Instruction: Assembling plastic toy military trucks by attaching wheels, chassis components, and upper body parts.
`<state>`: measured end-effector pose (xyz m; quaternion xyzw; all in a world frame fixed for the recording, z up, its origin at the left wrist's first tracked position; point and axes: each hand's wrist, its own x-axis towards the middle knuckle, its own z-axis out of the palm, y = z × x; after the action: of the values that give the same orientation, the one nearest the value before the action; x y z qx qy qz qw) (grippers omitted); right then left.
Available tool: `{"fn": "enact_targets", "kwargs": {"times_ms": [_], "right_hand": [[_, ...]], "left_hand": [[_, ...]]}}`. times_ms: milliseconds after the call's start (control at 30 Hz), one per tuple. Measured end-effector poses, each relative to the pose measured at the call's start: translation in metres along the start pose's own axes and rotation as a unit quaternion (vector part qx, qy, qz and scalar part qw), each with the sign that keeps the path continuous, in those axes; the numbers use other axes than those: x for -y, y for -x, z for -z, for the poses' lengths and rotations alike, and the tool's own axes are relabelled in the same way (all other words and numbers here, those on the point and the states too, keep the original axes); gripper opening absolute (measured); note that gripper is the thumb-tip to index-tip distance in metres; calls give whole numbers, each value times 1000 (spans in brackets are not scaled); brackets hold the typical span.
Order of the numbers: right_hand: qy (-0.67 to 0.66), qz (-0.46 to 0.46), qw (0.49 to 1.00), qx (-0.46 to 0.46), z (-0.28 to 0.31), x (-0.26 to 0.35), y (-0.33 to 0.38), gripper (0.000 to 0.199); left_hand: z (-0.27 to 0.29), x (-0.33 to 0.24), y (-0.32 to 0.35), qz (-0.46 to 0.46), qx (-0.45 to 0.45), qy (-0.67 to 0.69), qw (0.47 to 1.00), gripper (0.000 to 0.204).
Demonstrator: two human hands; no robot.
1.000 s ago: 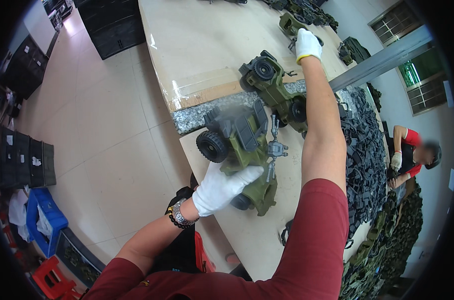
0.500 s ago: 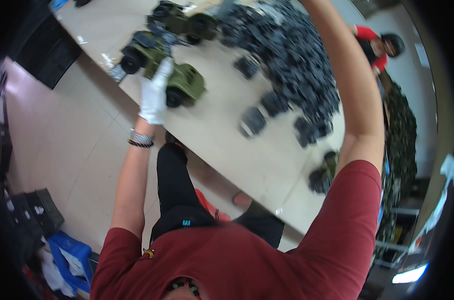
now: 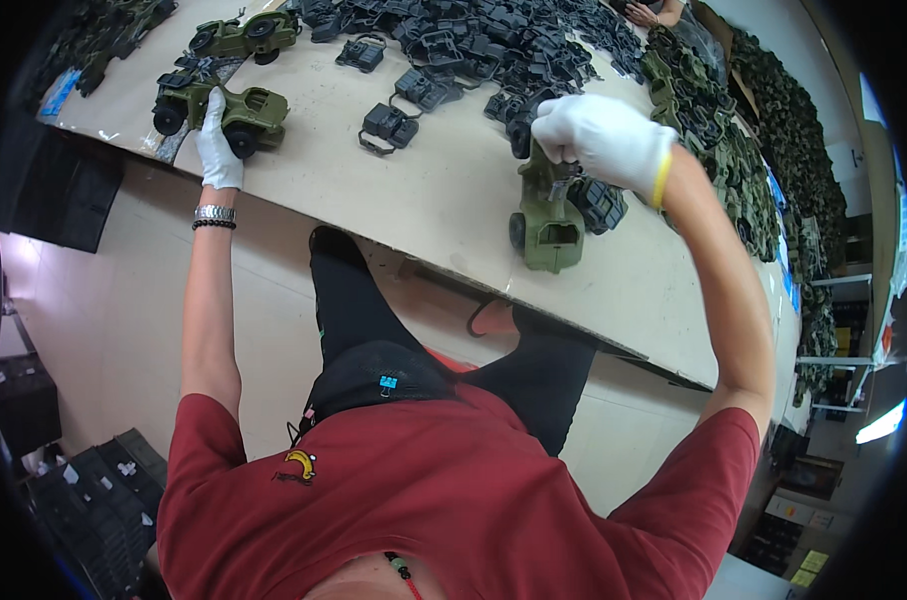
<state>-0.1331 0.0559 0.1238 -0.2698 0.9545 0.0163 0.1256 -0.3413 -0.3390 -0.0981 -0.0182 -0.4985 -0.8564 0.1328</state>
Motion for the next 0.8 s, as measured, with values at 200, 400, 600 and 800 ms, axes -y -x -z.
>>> {"fn": "enact_targets", "kwargs": {"times_ms": [200,400,600,800], "right_hand": [[188,-49,973,-121,-30,16,-49,30],[65,53,992,-96,-98,36,-154,75],[87,57,989,-107,-114,34,-175,64],[72,-51,966,-243,-109,66,-129,51]], "left_hand": [[-33,-58,106,183,18,231,955,47],[-23,-62,172,246,164,299,907,57],[-9,-79,198,244,159,323,901,60],[-43,-91,222,183,32,195,963,63]]}}
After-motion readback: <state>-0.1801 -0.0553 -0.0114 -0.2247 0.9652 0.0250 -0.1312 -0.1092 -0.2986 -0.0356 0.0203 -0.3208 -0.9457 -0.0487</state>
